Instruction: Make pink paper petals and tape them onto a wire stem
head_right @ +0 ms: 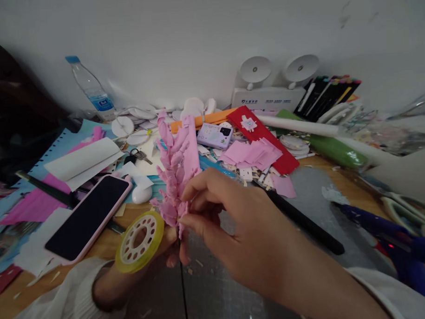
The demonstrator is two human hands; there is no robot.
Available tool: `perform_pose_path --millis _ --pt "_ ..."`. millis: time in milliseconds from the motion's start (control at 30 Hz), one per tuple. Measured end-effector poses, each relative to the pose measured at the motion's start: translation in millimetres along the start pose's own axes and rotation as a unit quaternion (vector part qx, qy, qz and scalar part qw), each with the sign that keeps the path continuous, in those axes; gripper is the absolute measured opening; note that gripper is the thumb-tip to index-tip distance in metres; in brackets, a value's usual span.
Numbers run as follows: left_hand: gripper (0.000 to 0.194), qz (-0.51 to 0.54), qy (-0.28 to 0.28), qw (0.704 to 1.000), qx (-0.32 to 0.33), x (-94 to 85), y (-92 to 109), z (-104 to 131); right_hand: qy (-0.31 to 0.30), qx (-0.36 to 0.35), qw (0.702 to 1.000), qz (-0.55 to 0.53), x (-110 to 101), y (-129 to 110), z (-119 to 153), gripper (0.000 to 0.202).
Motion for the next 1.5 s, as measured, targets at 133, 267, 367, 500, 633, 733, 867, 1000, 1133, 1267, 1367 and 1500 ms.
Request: perform_pose_path --millis 133,267,367,500,633,733,867,1000,1133,1267,1367,1500 --pt "0.03 -0.042 -0.017 0.999 0.017 -1.6 1 0 -0.005 -0.001 1.0 -0.003 1 -2 -2 0.017" --pt "0.033 -0.085 -0.034 0.996 0.017 -1.8 4 0 0.005 -0.009 1.0 0.01 1 -4 0 0.017" --pt "0.032 -0.088 -0.025 0.996 0.02 -1.0 5 -1 0.021 -0.018 0.999 0.022 1 -5 3 0.016" --pt "0.033 -0.069 -0.019 0.997 0.02 1.6 4 -1 0.044 -0.025 0.997 0.057 1 -8 2 0.018" --pt "0.032 -0.064 -0.018 0.998 0.02 1.7 4 1 0.037 -0.013 0.996 0.086 1 -11 2 0.018" --pt "0.032 -0.064 -0.019 0.998 0.013 0.9 3 1 0.018 0.012 0.994 0.109 1 -12 4 0.016" --pt "0.032 -0.029 -0.018 0.999 -0.001 0.9 1 1 0.028 0.012 0.992 0.124 2 -15 6 0.012" --pt "0.03 -0.023 -0.037 0.999 -0.003 2.0 1 0 0.049 0.011 0.991 0.127 2 -19 5 0.01" --pt "0.036 -0.06 -0.053 0.997 -0.002 3.2 3 0 0.05 0.01 0.991 0.121 4 -19 4 0.009" --pt "0.037 -0.069 -0.052 0.996 0.008 2.5 5 0 0.052 0.011 0.991 0.12 4 -18 4 0.01" --pt "0.036 -0.073 -0.058 0.996 0.01 2.3 5 1 0.057 0.006 0.99 0.128 3 -18 4 0.01" --pt "0.033 -0.071 -0.044 0.996 0.013 2.7 7 2 0.066 0.002 0.989 0.132 3 -20 5 0.01"
Point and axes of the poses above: each hand's wrist, its own z-axis away from the middle knuckle, its own x-axis out of the palm, y = z × x, the point moved 4 cm from there along -z, towards the middle knuckle, and after that the axes turned 15 degrees about z, right-handed, at the moved point
